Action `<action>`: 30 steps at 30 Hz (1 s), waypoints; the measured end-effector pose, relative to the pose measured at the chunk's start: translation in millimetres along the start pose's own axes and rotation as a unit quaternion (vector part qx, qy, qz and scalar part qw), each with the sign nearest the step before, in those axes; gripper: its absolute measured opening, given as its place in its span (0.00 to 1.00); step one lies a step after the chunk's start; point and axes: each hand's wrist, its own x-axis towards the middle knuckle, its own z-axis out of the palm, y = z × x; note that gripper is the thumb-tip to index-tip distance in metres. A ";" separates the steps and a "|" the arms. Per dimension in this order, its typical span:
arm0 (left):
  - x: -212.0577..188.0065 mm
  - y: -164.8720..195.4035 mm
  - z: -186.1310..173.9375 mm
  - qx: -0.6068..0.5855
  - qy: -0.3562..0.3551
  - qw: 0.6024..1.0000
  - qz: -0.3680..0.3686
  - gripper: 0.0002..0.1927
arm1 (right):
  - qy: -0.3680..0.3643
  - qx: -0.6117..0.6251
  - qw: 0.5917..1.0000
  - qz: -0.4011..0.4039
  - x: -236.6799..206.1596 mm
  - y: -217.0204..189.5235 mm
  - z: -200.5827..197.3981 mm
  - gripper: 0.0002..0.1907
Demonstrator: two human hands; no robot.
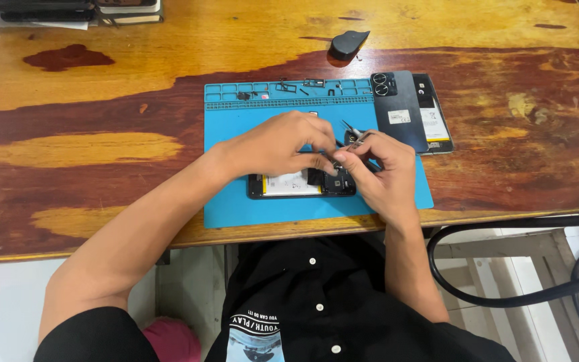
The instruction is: The person repairs a disassembled smartphone on a blue repair mat. They use a screwdriver to remove screws, use tweezers to lift small internal components, and reposition the phone body while working on its internals, with the back cover and other phone parts laid out on the mat.
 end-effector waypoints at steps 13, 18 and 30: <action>0.7 2.3 -2.9 -0.032 -0.015 0.999 -0.037 0.11 | 0.004 -0.014 1.000 -0.019 0.3 -0.5 0.2 0.09; 1.0 3.1 -0.5 0.021 0.016 0.999 0.024 0.09 | -0.033 0.034 0.999 -0.013 -2.1 1.5 -2.4 0.04; 0.9 2.0 -1.4 0.012 0.014 0.999 0.026 0.08 | -0.032 0.035 0.998 -0.028 -2.0 0.3 -3.0 0.05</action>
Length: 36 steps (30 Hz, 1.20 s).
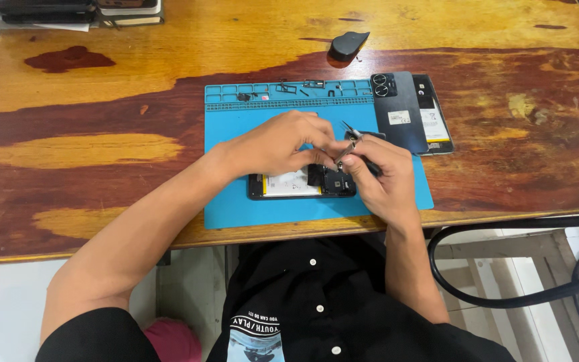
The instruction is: The person repairs a disassembled smartphone on a blue repair mat. They use a screwdriver to remove screws, use tweezers to lift small internal components, and reposition the phone body while working on its internals, with the back cover and other phone parts laid out on the mat.
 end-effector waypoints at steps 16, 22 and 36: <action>-0.2 0.7 1.9 0.005 0.012 1.000 0.003 0.09 | 0.038 -0.025 0.999 0.007 1.6 -1.9 -0.3 0.06; -0.9 -0.6 4.7 0.041 0.034 0.998 0.021 0.06 | 0.033 -0.024 0.999 0.010 2.6 -4.0 0.9 0.05; -17.3 -31.4 -35.3 0.257 0.037 0.960 -0.106 0.09 | 0.177 0.033 0.983 0.046 -7.4 11.4 3.1 0.04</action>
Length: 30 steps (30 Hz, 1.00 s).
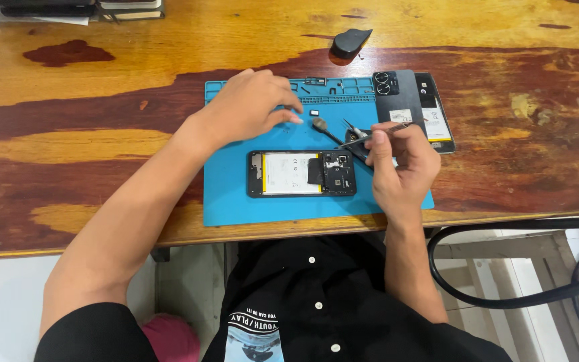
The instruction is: The person repairs a disassembled smartphone on a blue repair mat. They use a screwdriver to remove screws, use tweezers to lift small internal components, and reposition the phone body while working on its internals, with the back cover and other phone parts laid out on the mat.
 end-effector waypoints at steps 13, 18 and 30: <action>-1.1 -5.2 -4.6 -0.111 -0.095 0.987 -0.066 0.08 | 0.003 -0.016 1.000 -0.017 -1.0 -0.9 1.5 0.05; -5.2 -3.0 1.2 -0.003 -0.090 0.996 -0.003 0.09 | 0.009 -0.009 1.000 -0.011 -1.9 -1.4 1.3 0.04; -4.2 -3.5 4.6 0.029 -0.094 0.995 -0.015 0.08 | 0.003 -0.018 1.000 -0.001 -0.8 -1.6 0.0 0.04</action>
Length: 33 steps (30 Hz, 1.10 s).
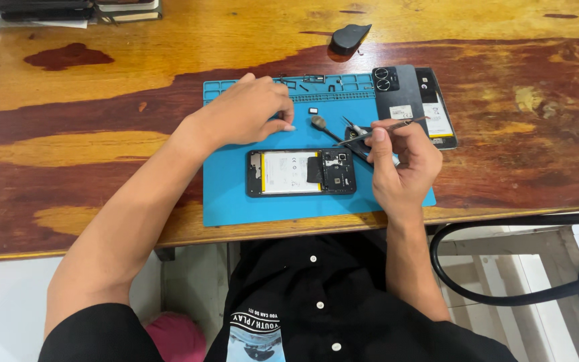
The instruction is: The person repairs a disassembled smartphone on a blue repair mat. They use a screwdriver to remove screws, use tweezers to lift small internal components, and reposition the phone body while working on its internals, with the back cover and other phone parts laid out on the mat.
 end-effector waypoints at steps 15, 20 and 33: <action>2.0 6.6 -0.1 -0.103 0.129 0.986 0.030 0.12 | 0.033 0.043 0.998 0.025 -3.5 0.9 -0.5 0.05; 10.1 20.7 6.0 -0.257 0.128 0.958 0.019 0.14 | 0.035 0.071 0.997 0.011 -4.8 2.8 -1.5 0.06; 14.9 31.1 21.9 -0.404 0.072 0.910 -0.058 0.18 | 0.021 0.057 0.998 0.014 -4.0 0.9 1.1 0.06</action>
